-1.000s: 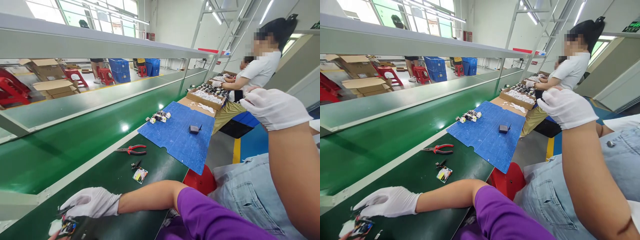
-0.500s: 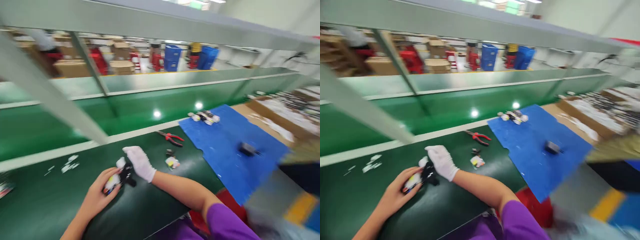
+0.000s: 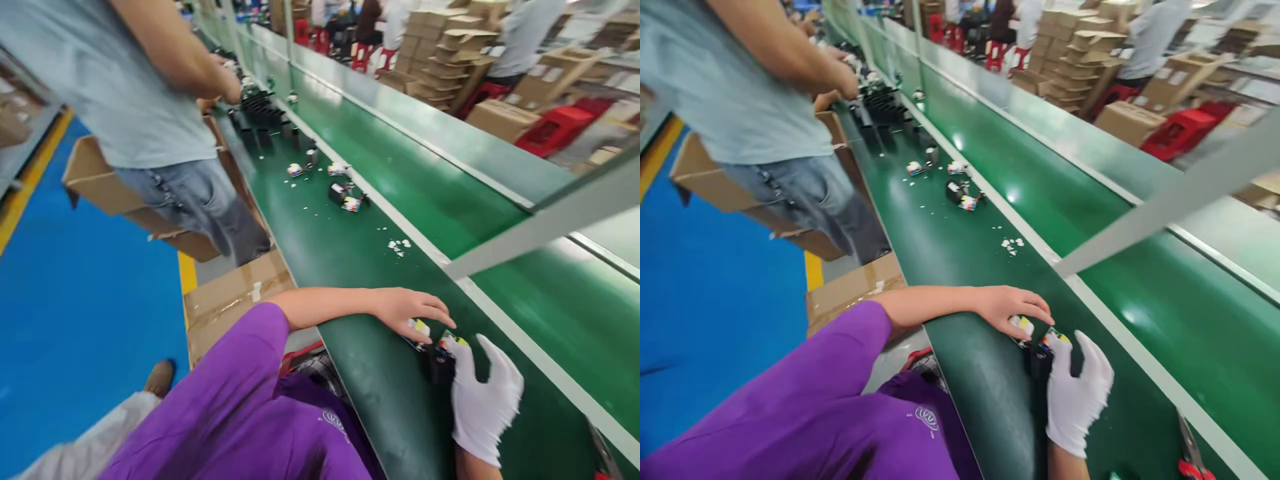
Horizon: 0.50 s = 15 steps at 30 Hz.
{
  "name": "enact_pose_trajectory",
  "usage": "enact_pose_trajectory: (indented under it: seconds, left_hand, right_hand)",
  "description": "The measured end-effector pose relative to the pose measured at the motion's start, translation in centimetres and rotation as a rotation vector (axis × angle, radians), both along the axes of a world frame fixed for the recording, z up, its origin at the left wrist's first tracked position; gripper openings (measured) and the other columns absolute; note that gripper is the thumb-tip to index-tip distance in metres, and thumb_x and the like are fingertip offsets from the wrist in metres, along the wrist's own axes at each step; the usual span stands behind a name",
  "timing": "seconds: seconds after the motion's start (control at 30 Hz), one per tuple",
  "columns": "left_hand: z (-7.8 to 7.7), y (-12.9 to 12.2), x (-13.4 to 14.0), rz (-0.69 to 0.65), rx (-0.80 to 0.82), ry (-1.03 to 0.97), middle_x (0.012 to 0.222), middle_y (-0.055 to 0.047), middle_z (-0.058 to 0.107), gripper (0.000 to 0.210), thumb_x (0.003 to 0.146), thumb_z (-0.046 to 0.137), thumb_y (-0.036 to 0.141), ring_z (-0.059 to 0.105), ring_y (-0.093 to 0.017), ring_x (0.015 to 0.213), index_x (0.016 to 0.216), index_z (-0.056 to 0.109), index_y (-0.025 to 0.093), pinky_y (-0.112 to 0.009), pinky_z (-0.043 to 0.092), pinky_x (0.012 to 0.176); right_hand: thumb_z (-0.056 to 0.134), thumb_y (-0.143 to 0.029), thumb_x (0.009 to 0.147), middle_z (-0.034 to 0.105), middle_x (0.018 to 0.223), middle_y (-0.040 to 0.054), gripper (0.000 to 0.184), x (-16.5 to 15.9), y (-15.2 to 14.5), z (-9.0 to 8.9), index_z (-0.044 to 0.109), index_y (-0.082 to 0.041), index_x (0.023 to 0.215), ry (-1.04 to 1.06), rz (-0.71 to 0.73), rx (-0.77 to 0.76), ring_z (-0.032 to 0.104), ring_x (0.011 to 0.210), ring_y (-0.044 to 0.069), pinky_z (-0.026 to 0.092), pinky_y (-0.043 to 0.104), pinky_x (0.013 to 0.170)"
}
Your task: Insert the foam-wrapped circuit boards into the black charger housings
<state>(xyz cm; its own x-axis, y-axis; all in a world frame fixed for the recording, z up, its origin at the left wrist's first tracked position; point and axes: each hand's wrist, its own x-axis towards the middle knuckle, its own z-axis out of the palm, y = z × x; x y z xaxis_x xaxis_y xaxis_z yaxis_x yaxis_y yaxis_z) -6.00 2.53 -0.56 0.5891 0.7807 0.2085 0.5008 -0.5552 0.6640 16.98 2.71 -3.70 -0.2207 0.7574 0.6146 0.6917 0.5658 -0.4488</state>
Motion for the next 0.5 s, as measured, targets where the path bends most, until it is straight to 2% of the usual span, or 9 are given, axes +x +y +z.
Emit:
enact_pose_trajectory:
  seconds: [0.07,0.13,0.23,0.3,0.37,0.4,0.43,0.47,0.5]
  left_hand:
    - [1.0,0.2,-0.9,0.080,0.067,0.048,0.137,-0.012,0.059,0.039,0.091,0.062,0.028,0.056,-0.020,0.130,0.128,0.064,0.016,-0.025,0.047,0.111]
    - [2.3,0.3,-1.7,0.213,0.125,0.097,0.137,-0.012,0.059,0.035,0.095,0.056,0.023,0.056,-0.019,0.131,0.127,0.066,0.015,-0.025,0.046,0.112]
    - [4.1,-0.3,-2.9,0.372,0.133,0.173,0.142,-0.006,0.057,0.040,0.100,0.038,0.020,0.052,-0.015,0.135,0.127,0.068,0.015,-0.022,0.038,0.115]
    - [4.3,-1.8,-3.9,0.399,0.133,0.148,0.144,-0.002,0.055,0.049,0.101,0.026,0.021,0.048,-0.011,0.137,0.123,0.070,0.015,-0.019,0.032,0.115]
    - [3.2,-4.6,-5.6,0.424,0.154,0.029,0.141,-0.002,0.057,0.051,0.102,0.023,0.021,0.048,-0.011,0.137,0.115,0.073,0.015,-0.022,0.031,0.117]
    - [2.1,-6.6,-6.9,0.464,0.158,-0.056,0.137,-0.003,0.060,0.048,0.103,0.027,0.023,0.049,-0.013,0.136,0.111,0.074,0.016,-0.028,0.033,0.118]
    - [0.7,-8.8,-8.3,0.557,0.147,-0.166,0.127,-0.006,0.067,0.041,0.103,0.035,0.024,0.054,-0.016,0.132,0.104,0.075,0.016,-0.034,0.038,0.117]
    - [-0.9,-11.4,-10.0,0.757,0.113,-0.298,0.112,-0.007,0.072,0.038,0.102,0.041,0.025,0.061,-0.018,0.122,0.089,0.076,0.017,-0.038,0.043,0.113]
    - [-2.7,-14.2,-11.8,1.051,0.036,-0.424,0.098,-0.007,0.074,0.042,0.101,0.044,0.028,0.066,-0.019,0.110,0.074,0.073,0.017,-0.040,0.049,0.108]
  right_hand:
    - [0.061,-0.035,0.089,0.072,0.103,0.0201,0.039,0.1,-0.3,0.0,0.070,-0.013,0.119,-0.039,0.029,0.144,0.067,0.101,0.040,0.049,0.058,0.089]
    - [0.068,-0.032,0.084,0.073,0.100,0.0171,0.041,-0.2,-1.0,0.1,0.069,-0.023,0.123,-0.035,0.097,0.227,0.070,0.098,0.041,0.050,0.058,0.085]
    - [0.076,-0.027,0.074,0.076,0.096,0.0130,0.051,-1.5,-2.6,0.6,0.070,-0.037,0.123,-0.035,0.235,0.189,0.072,0.094,0.040,0.053,0.056,0.082]
    - [0.077,-0.026,0.070,0.076,0.097,0.0121,0.051,-2.6,-3.8,1.1,0.071,-0.042,0.119,-0.043,0.283,0.094,0.072,0.097,0.038,0.054,0.056,0.086]
    - [0.075,-0.028,0.070,0.076,0.098,0.0113,0.046,-3.7,-4.8,1.7,0.073,-0.045,0.113,-0.043,0.289,-0.024,0.071,0.101,0.038,0.052,0.057,0.091]
    - [0.073,-0.029,0.072,0.076,0.098,0.0110,0.044,-4.1,-5.2,1.9,0.073,-0.047,0.112,-0.055,0.289,-0.080,0.070,0.103,0.038,0.051,0.058,0.094]
    - [0.071,-0.030,0.073,0.076,0.098,0.0108,0.043,-4.5,-5.6,2.1,0.072,-0.048,0.113,-0.077,0.301,-0.122,0.069,0.105,0.038,0.050,0.059,0.096]
    - [0.069,-0.031,0.075,0.077,0.098,0.0108,0.044,-4.8,-5.8,2.2,0.071,-0.048,0.115,-0.104,0.322,-0.140,0.069,0.107,0.038,0.049,0.059,0.097]
    - [0.068,-0.030,0.076,0.076,0.100,0.0109,0.045,-5.1,-6.1,2.3,0.069,-0.048,0.119,-0.138,0.348,-0.138,0.068,0.108,0.037,0.049,0.058,0.098]
